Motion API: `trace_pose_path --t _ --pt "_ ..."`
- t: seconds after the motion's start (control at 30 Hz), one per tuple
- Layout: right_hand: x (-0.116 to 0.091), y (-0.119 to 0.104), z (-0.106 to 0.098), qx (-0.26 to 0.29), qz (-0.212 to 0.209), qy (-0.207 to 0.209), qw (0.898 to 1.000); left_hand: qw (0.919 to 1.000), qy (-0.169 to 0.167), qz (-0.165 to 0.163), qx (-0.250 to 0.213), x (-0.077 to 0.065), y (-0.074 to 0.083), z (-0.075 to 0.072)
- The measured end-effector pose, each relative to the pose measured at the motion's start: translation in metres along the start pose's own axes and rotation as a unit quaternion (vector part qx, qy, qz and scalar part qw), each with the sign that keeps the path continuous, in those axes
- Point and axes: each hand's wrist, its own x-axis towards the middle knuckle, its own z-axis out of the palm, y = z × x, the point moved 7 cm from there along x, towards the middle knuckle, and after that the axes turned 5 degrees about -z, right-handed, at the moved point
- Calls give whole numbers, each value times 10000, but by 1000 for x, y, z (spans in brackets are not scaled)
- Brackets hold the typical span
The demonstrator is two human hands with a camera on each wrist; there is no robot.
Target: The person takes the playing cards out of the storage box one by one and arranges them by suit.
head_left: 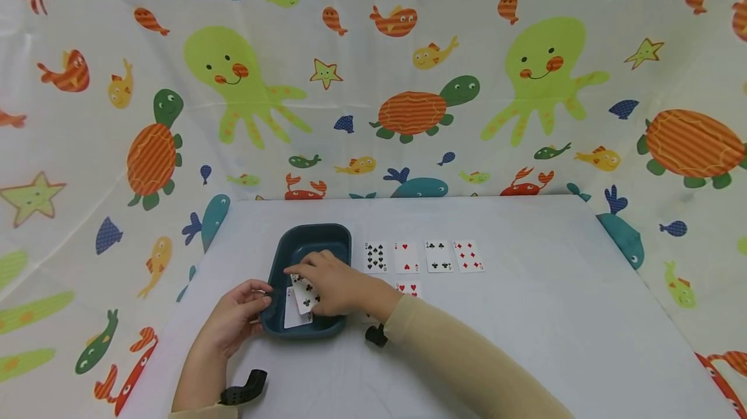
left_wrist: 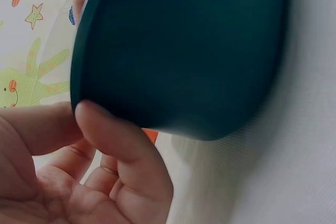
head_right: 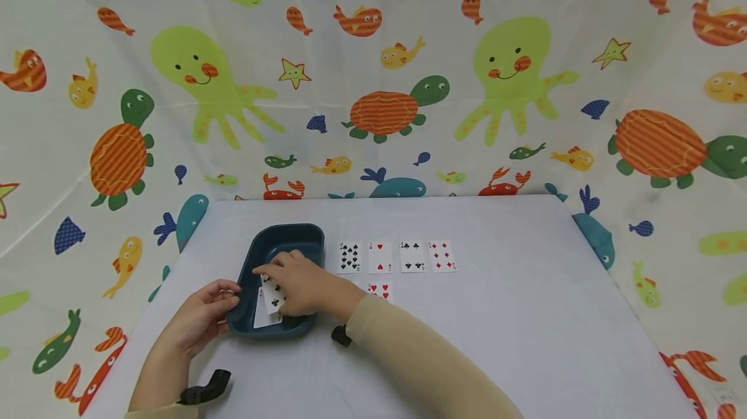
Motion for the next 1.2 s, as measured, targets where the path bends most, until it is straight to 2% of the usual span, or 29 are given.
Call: trace_pose_path --t 0.2,0.57,0.8,1.2 --pt "-2 1 -2 346 116 24 9993 10000 16 14 41 1 -1 -1" --pt "-9 1 -10 648 293 79 9974 10000 48 1 40 2 -3 -1" --pt "-24 8 -23 1035 395 199 9936 10000 69 1 41 2 -1 0" --pt "-49 27 -39 1354 594 454 9880 9999 125 -33 78 3 -2 0"
